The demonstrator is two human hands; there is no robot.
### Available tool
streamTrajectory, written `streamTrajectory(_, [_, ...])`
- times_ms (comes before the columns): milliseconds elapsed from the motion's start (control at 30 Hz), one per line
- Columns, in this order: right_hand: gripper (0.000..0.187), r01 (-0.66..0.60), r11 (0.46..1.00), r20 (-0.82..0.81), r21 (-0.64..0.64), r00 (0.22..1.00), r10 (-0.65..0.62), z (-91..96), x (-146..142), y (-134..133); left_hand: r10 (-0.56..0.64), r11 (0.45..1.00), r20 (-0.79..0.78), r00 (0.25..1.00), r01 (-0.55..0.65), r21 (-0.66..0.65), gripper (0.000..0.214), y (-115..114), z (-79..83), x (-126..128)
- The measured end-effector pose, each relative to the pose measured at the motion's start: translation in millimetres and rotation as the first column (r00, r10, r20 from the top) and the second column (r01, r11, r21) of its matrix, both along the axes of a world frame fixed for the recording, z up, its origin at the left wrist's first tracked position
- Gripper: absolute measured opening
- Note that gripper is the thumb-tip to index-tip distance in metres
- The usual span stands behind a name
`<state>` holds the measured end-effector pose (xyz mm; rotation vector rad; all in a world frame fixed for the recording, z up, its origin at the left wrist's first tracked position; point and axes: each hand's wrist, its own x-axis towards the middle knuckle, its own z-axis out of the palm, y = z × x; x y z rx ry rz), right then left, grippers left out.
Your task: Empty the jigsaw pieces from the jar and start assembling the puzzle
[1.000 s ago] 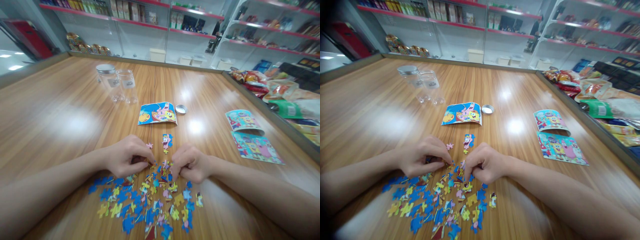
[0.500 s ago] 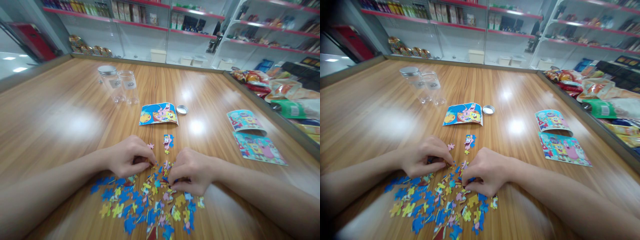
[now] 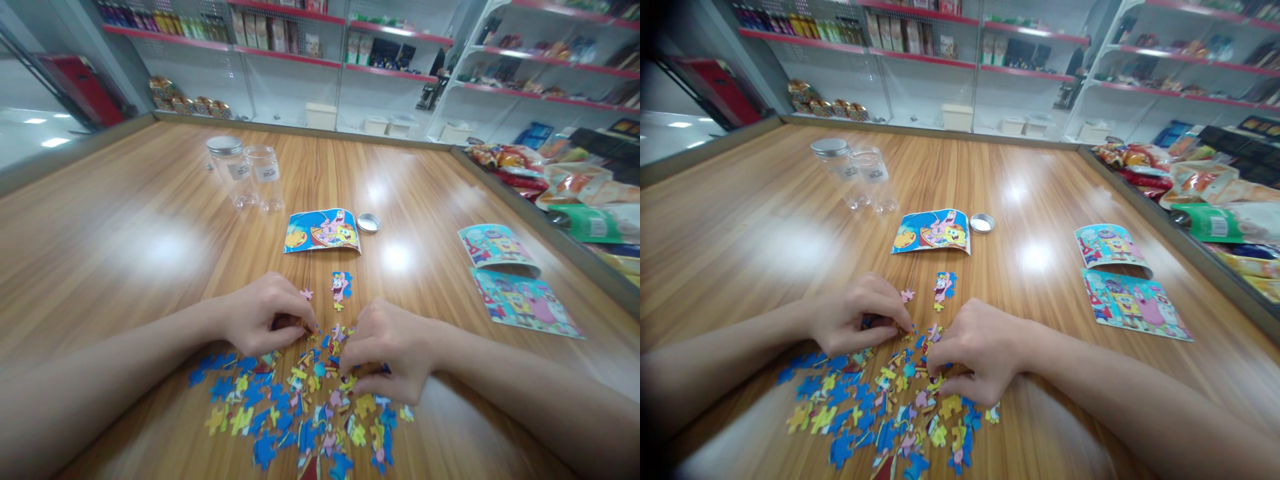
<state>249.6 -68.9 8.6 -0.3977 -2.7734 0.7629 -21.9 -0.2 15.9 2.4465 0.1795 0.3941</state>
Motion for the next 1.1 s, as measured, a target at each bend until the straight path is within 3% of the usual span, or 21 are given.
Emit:
streamTrajectory(367, [0.027, -0.006, 1.000, 0.000, -0.005, 1.000, 0.006, 1.9, 0.7, -0.1, 0.003, 1.000, 0.034, 0.999, -0.004, 0.016, 0.021, -0.6, 1.3, 1.1])
streamTrajectory(667, [0.020, 0.000, 1.000, 0.056, 0.029, 0.998, -0.001, 3.3, 0.8, -2.7, -0.012, 0.999, 0.013, 1.000, 0.012, 0.033, 0.022, 0.1, -0.9, -0.6])
streamTrajectory(1100, [0.020, 0.039, 0.999, -0.032, 0.034, 0.999, -0.038, 2.8, -2.0, -4.8, 0.006, 0.999, 0.043, 0.999, -0.008, 0.044, 0.020, -0.8, 3.4, 1.8])
